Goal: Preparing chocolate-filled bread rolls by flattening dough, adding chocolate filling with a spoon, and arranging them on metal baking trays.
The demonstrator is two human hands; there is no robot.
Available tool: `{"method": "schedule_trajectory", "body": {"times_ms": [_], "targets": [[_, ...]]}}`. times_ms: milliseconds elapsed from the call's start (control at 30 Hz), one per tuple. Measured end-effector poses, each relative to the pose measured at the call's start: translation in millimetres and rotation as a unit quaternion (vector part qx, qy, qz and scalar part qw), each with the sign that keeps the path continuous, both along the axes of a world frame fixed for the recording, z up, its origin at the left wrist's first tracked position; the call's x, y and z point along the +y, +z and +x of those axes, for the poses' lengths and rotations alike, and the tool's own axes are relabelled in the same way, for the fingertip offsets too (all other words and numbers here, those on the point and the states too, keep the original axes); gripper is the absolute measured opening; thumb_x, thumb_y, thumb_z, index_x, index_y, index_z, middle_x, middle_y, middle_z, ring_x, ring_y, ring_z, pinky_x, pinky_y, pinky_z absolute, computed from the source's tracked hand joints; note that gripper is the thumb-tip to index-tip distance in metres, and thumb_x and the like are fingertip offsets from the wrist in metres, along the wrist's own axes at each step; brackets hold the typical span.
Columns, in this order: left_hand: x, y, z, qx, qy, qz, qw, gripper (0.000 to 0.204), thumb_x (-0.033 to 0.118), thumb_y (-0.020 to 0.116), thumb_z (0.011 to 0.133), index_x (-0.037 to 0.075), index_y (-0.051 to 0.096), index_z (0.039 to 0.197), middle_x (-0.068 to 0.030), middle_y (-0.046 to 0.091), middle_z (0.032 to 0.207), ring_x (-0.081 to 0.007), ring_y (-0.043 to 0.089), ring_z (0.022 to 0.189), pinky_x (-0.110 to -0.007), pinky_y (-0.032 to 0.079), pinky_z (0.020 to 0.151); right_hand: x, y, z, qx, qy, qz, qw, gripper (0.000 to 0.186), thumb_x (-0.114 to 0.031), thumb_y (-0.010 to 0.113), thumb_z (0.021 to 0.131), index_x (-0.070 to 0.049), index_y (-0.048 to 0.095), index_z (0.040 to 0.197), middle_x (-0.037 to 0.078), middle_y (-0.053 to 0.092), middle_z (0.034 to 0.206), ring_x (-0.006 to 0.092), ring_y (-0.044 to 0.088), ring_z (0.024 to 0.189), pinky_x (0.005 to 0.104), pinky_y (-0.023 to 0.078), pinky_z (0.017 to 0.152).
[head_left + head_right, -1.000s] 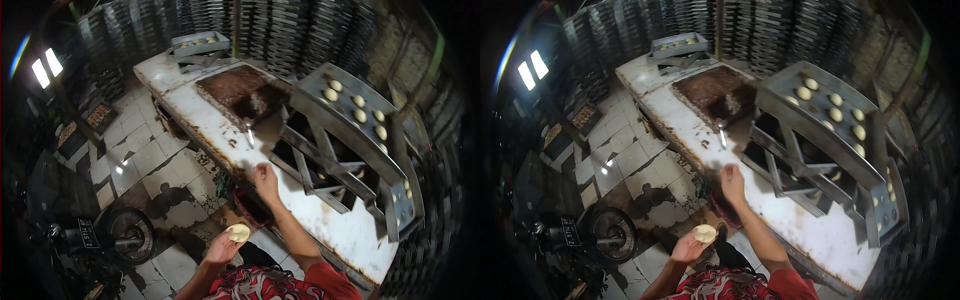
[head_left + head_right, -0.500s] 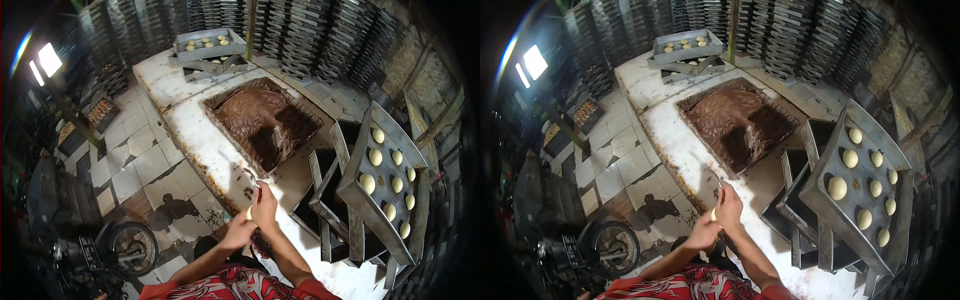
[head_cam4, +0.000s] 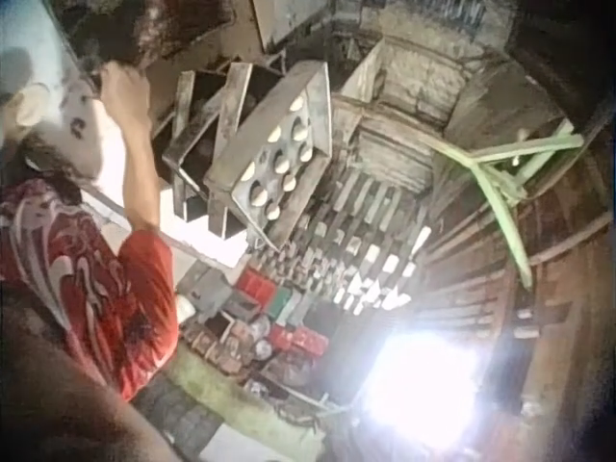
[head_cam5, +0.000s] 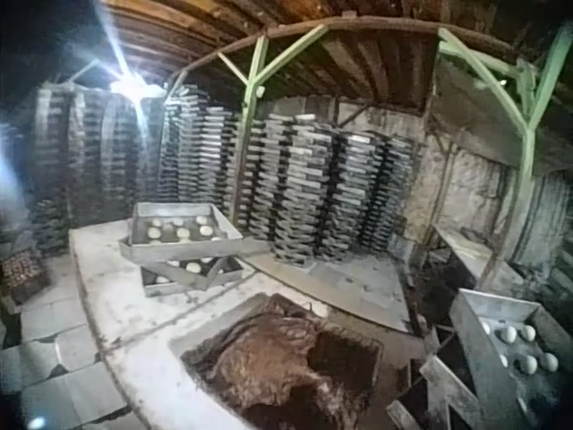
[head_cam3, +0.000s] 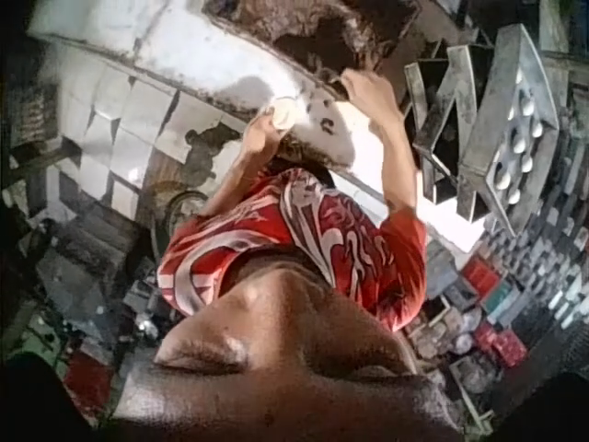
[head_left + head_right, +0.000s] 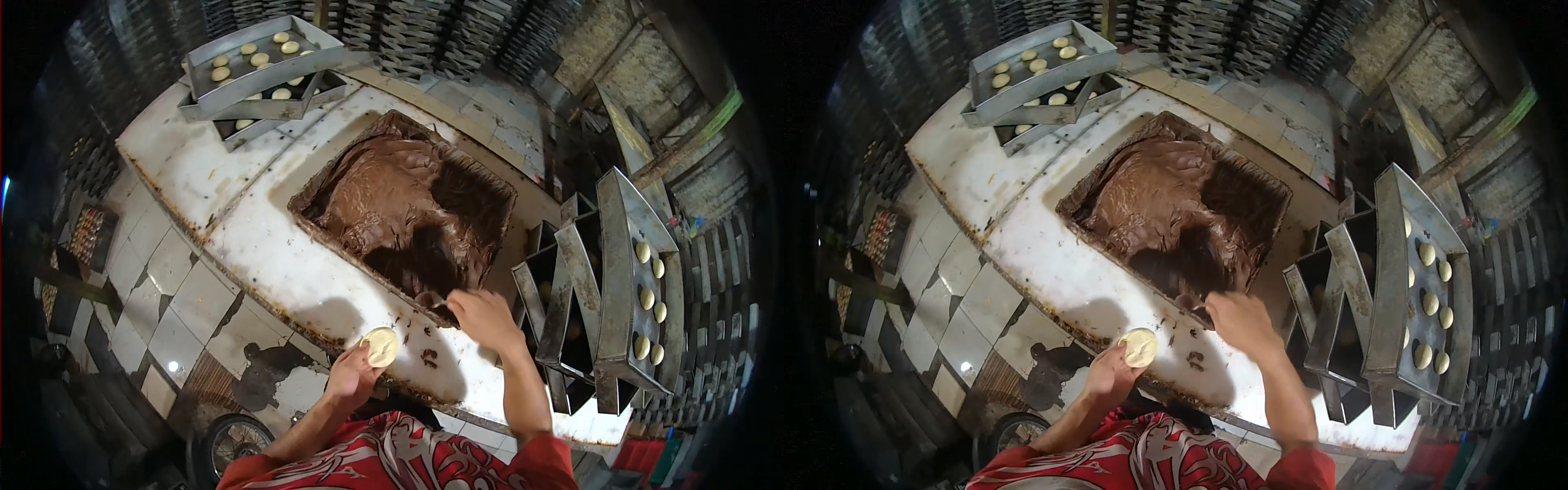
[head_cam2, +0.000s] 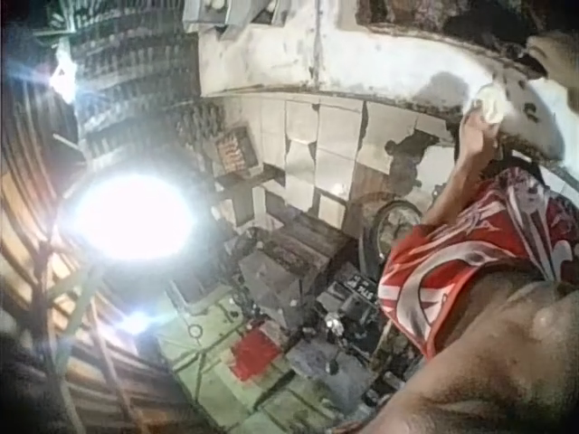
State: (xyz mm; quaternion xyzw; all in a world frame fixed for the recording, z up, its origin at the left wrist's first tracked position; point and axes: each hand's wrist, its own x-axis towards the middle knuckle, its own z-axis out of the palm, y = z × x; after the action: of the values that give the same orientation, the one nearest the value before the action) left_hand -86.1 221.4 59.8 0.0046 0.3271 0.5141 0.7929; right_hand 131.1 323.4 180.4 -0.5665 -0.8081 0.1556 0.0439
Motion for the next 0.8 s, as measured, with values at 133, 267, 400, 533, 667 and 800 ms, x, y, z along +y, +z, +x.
{"method": "schedule_trajectory", "body": {"times_ms": [133, 267, 400, 533, 667, 800], "targets": [[41, 36, 9, -0.133, -0.052, -0.015, 0.99, 0.035, 0.023, 0.041, 0.095, -0.003, 0.05, 0.117, -0.0128, 0.057, 0.117, -0.0236, 0.053, 0.11, -0.038, 0.041, 0.098, -61, 6, -27, 0.133, -0.081, 0.09, 0.984, 0.005, -0.01, 0.064, 0.081, -0.008, 0.063, 0.085, 0.012, 0.063, 0.078, 0.0302, 0.06, 0.078, 0.0379, 0.049, 0.063], [58, 55, 1, -0.054, -0.085, 0.096, 0.99, 0.04, 0.017, 0.044, 0.088, -0.008, 0.048, 0.12, -0.0209, 0.053, 0.122, -0.0314, 0.048, 0.117, -0.044, 0.035, 0.104, -88, -66, -17, 0.256, -0.097, 0.196, 0.941, 0.018, 0.007, 0.064, 0.076, -0.002, 0.059, 0.09, 0.014, 0.053, 0.078, 0.0296, 0.053, 0.07, 0.036, 0.044, 0.061], [51, 70, -6, -0.177, -0.048, 0.081, 0.98, 0.051, 0.006, 0.045, 0.083, -0.006, 0.037, 0.132, -0.0204, 0.047, 0.129, -0.0345, 0.047, 0.119, -0.046, 0.037, 0.103, -110, -118, 21, 0.308, -0.271, 0.236, 0.881, 0.018, 0.009, 0.059, 0.079, -0.001, 0.06, 0.094, 0.015, 0.053, 0.079, 0.029, 0.053, 0.07, 0.0351, 0.044, 0.061], [8, 69, 33, -0.067, -0.078, 0.099, 0.99, 0.063, -0.009, 0.048, 0.08, 0.009, 0.033, 0.138, -0.0133, 0.054, 0.12, -0.0224, 0.055, 0.109, -0.03, 0.05, 0.08, -109, -145, 27, 0.252, -0.254, 0.23, 0.905, 0.018, 0.003, 0.054, 0.085, -0.001, 0.061, 0.101, 0.015, 0.055, 0.085, 0.0279, 0.053, 0.073, 0.0356, 0.043, 0.066], [-52, 44, 73, -0.172, -0.074, 0.093, 0.978, 0.045, 0.005, 0.047, 0.085, 0.009, 0.043, 0.13, -0.0085, 0.055, 0.115, -0.0267, 0.056, 0.101, -0.04, 0.045, 0.088, -128, -91, 30, 0.401, -0.193, 0.049, 0.894, 0.021, -0.015, 0.052, 0.092, -0.002, 0.062, 0.104, 0.009, 0.056, 0.08, 0.0185, 0.053, 0.072, 0.0314, 0.044, 0.067], [-106, 37, 96, -0.116, -0.1, 0.102, 0.983, 0.038, 0.006, 0.048, 0.082, 0.005, 0.049, 0.12, -0.0125, 0.059, 0.107, -0.026, 0.058, 0.097, -0.04, 0.046, 0.087, -154, -54, 35, 0.475, -0.046, -0.296, 0.827, 0.025, -0.024, 0.056, 0.091, -0.002, 0.066, 0.097, 0.008, 0.057, 0.084, 0.016, 0.055, 0.073, 0.0277, 0.045, 0.066]]}}
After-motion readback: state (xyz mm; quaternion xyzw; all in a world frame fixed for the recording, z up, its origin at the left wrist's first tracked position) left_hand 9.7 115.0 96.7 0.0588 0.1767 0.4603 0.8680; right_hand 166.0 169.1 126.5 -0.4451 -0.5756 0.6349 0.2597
